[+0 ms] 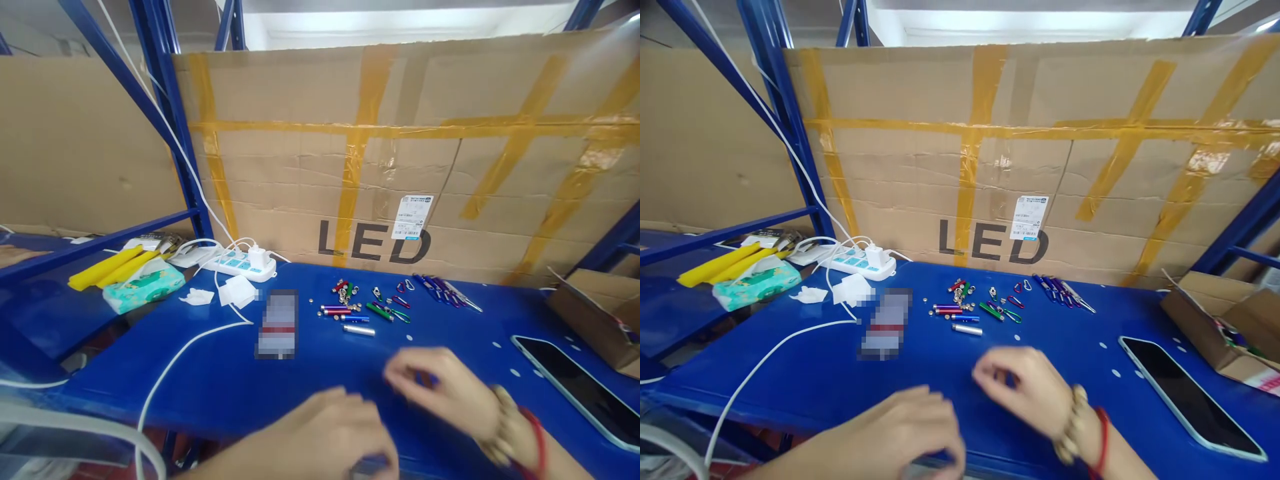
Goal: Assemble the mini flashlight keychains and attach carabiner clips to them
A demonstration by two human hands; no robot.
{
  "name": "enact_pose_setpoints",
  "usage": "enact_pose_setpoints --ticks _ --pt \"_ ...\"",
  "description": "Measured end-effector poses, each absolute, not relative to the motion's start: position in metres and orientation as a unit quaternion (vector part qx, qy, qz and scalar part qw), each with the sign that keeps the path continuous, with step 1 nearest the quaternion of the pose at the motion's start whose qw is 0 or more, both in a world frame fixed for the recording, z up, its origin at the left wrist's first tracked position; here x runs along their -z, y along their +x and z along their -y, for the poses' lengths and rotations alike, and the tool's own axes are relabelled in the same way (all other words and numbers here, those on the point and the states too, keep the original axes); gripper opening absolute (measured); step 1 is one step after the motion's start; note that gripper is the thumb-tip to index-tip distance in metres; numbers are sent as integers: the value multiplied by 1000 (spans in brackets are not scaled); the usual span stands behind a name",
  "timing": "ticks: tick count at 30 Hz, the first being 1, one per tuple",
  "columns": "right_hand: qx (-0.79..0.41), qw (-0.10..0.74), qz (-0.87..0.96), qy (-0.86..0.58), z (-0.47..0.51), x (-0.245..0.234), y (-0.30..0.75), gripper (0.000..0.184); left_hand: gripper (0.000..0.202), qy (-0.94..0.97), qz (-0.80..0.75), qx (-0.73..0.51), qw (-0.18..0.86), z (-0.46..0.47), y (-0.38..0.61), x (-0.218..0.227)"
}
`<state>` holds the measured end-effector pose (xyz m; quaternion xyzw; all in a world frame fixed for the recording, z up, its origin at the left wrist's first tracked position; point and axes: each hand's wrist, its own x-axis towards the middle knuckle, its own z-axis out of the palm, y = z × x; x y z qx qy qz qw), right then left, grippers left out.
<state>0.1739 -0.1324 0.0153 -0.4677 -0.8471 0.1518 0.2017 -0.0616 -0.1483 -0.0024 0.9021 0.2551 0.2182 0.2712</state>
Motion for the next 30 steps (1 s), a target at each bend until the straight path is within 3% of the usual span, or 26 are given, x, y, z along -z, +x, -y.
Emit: enact_pose_setpoints --ticks 1,3,4,8,15,22,30 --pt "-79 215 849 -477 108 -19 172 24 20 918 -244 -215 226 132 -45 1" --pt "50 193 852 -483 65 -16 173 23 18 963 -204 -173 -24 99 -16 2" --pt "100 172 855 -480 48 -10 174 25 16 964 -188 -159 -101 84 -6 4" --pt "218 158 869 -414 12 27 188 34 16 931 -247 -144 -228 40 10 18" --pt "167 179 860 -448 18 46 199 35 7 939 -246 -156 -183 35 -4 39" --pt "134 171 869 -444 20 50 200 41 11 954 -235 -175 -65 55 5 34" --pt "144 199 902 -356 13 57 207 45 12 900 -311 -305 28 42 0 28"
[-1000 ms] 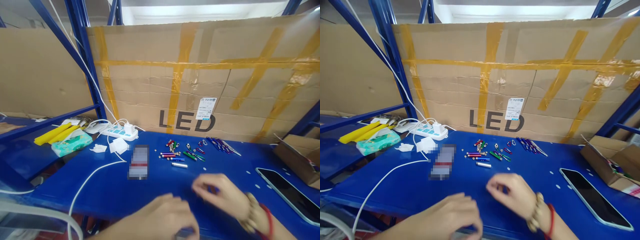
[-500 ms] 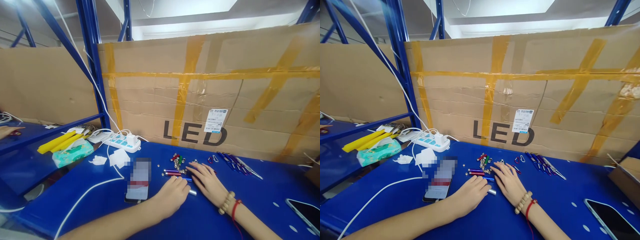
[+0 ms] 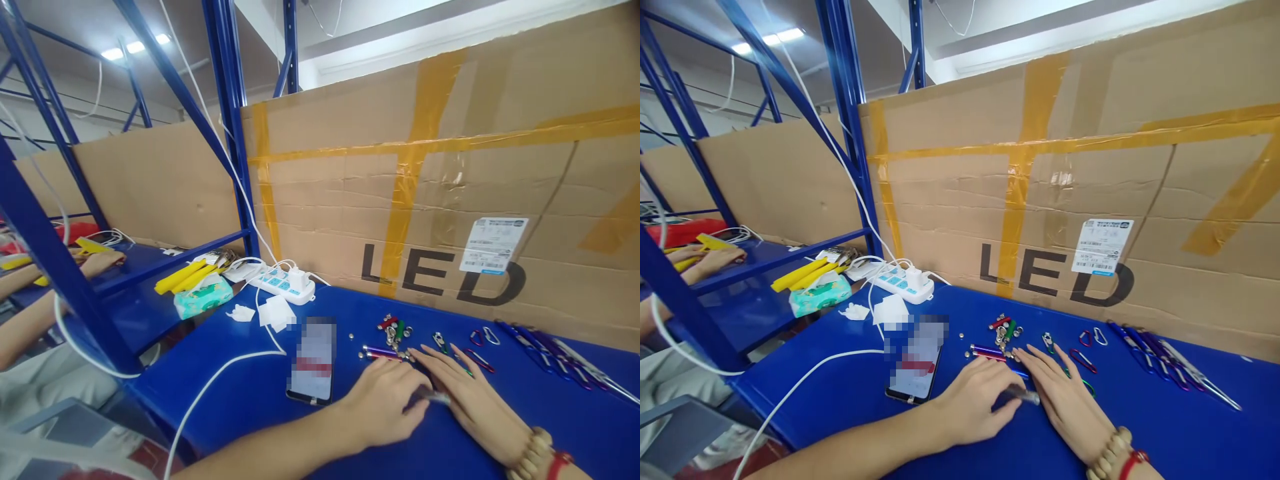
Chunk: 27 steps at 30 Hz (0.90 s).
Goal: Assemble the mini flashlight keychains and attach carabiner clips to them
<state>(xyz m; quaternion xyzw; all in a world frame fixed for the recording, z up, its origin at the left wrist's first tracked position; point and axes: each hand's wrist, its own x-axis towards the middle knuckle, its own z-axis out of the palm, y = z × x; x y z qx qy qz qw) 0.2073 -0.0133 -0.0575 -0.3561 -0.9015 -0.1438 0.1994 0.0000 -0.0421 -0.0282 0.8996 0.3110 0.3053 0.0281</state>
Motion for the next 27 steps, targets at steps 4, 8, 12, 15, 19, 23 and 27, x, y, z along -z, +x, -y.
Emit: enact_pose_setpoints --ticks 4,8,12,15,19,23,27 --pt "148 234 880 -386 15 56 206 39 16 875 -328 -356 29 37 -3 26" --pt "147 259 870 -393 20 49 206 31 16 884 -306 -353 18 39 0 30" --pt "140 280 858 -408 30 47 211 24 17 912 -269 -310 19 44 -1 37" --pt "126 301 837 -439 39 49 215 23 20 920 -236 -312 26 46 -2 40" --pt "89 297 827 -470 45 46 214 22 17 903 -228 -360 47 46 -3 40" --pt "74 267 840 -467 46 38 215 24 15 894 -215 -387 77 44 -3 40" --pt "60 244 843 -476 49 34 222 26 13 890 -231 -380 100 41 -5 38"
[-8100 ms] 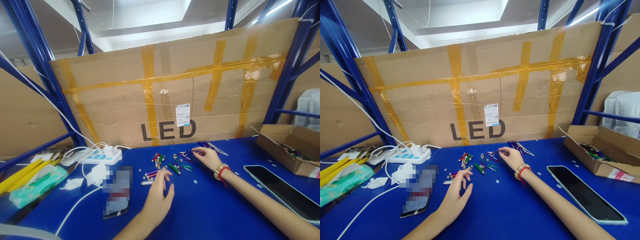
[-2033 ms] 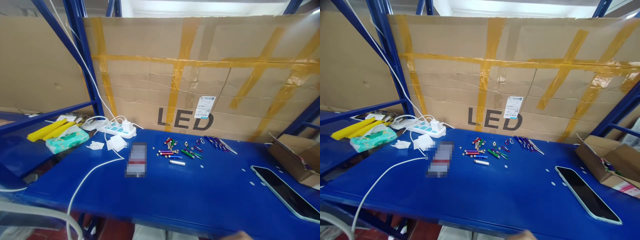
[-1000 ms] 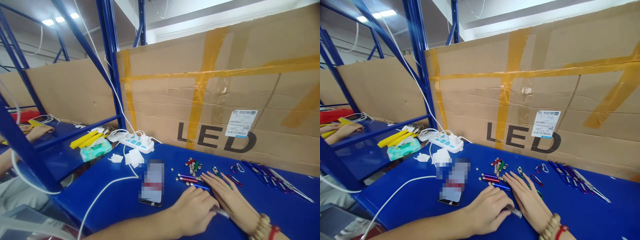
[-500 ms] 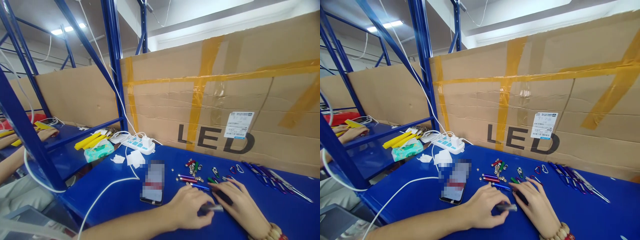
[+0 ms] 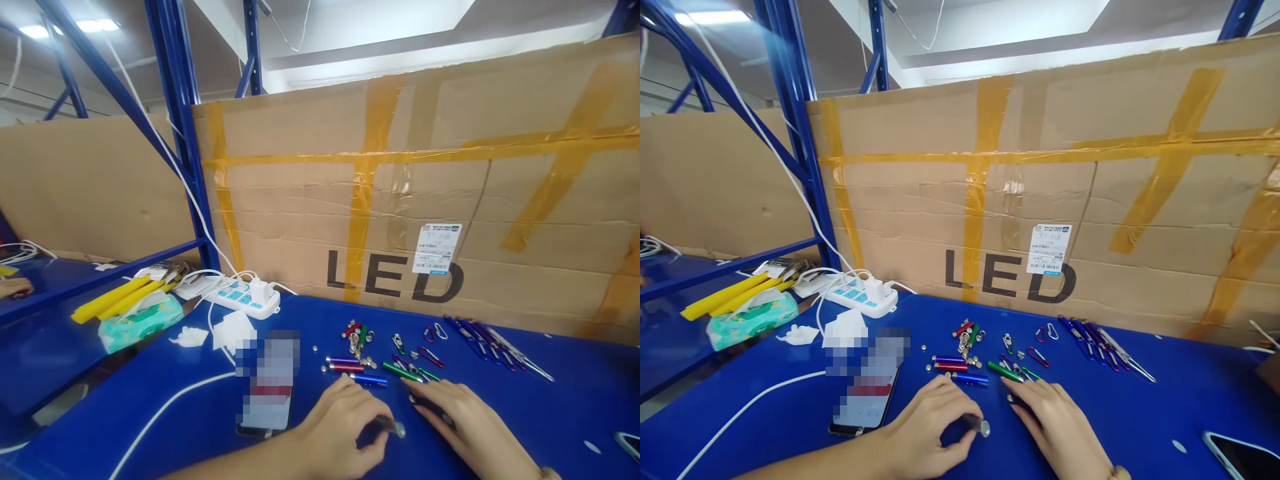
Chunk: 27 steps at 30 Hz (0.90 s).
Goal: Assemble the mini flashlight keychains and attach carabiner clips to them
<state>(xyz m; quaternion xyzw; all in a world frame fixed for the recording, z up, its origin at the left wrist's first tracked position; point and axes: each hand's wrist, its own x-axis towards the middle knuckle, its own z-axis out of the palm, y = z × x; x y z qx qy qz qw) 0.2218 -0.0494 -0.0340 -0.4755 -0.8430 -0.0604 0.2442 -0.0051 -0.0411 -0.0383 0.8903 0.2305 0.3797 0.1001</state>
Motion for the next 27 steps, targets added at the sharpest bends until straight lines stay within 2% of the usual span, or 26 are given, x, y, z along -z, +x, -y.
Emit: enact_pose_setpoints --ticks 16,21,27 --pt "-24 213 826 -521 57 24 213 24 20 903 -237 -345 102 47 -7 37" --pt "-62 218 815 -533 57 25 215 18 21 905 -246 -332 100 46 -8 35" --pt "-53 198 812 -547 54 21 215 20 12 867 -301 -369 147 43 -8 29"
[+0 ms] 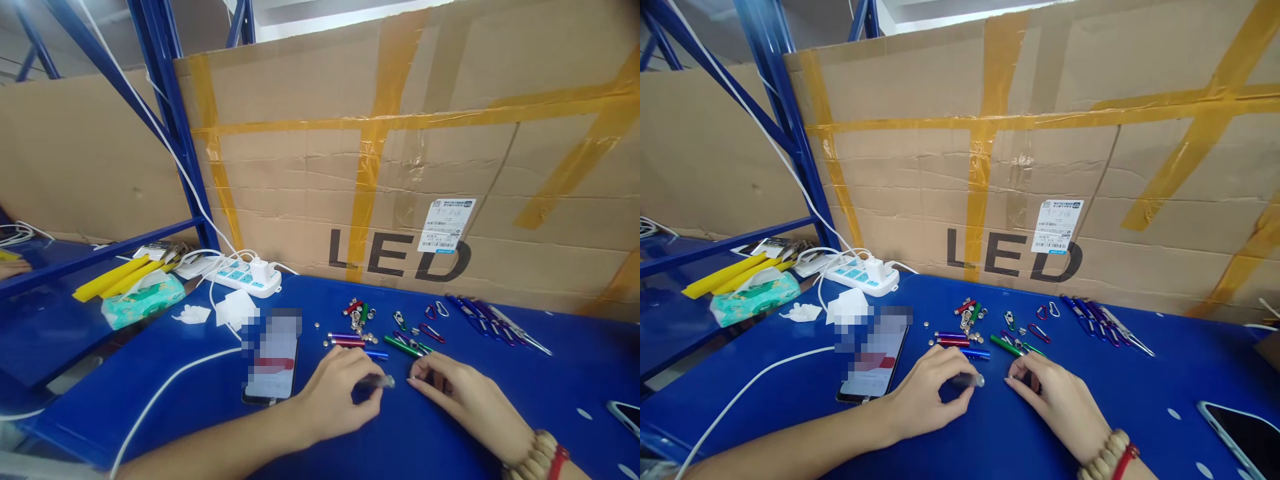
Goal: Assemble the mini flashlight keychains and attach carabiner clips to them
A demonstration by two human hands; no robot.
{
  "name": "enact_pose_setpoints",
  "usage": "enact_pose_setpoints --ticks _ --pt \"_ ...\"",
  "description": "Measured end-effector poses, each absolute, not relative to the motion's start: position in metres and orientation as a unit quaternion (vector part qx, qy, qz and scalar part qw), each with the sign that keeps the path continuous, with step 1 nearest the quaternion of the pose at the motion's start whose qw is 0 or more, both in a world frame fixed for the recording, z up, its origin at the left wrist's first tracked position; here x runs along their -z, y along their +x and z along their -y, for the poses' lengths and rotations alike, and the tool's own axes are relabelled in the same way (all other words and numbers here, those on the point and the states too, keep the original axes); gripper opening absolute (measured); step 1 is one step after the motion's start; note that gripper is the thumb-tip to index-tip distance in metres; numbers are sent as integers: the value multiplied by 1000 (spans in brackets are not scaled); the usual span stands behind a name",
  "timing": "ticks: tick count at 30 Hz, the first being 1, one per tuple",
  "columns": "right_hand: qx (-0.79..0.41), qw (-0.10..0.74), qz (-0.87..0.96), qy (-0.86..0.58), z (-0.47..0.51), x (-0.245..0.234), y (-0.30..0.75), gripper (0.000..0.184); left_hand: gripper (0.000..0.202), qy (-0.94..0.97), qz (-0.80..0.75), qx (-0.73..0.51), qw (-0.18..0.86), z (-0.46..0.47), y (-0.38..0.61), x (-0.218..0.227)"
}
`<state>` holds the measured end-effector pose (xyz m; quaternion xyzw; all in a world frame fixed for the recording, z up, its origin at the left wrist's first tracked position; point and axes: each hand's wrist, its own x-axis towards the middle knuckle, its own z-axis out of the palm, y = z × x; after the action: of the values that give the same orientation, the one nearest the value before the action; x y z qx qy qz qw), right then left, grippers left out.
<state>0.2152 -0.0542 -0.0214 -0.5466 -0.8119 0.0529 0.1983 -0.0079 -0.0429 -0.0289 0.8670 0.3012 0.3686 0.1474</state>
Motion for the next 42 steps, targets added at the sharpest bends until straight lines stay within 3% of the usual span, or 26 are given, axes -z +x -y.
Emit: enact_pose_setpoints --ticks 4,7,10,13,19,42 --pt "-14 210 832 -514 57 18 213 26 10 824 -353 -378 232 43 -6 26" --pt "39 281 829 -482 64 14 208 28 15 812 -374 -357 271 44 -4 26" --pt "65 379 816 -432 75 10 198 21 16 828 -357 -349 255 45 -3 29" --pt "67 418 822 -382 84 8 189 18 14 858 -311 -343 220 46 -2 30" --pt "32 390 850 -353 86 11 186 16 12 888 -277 -326 172 47 -5 31" --pt "31 327 871 -367 81 13 190 15 12 895 -269 -320 155 48 -4 35"
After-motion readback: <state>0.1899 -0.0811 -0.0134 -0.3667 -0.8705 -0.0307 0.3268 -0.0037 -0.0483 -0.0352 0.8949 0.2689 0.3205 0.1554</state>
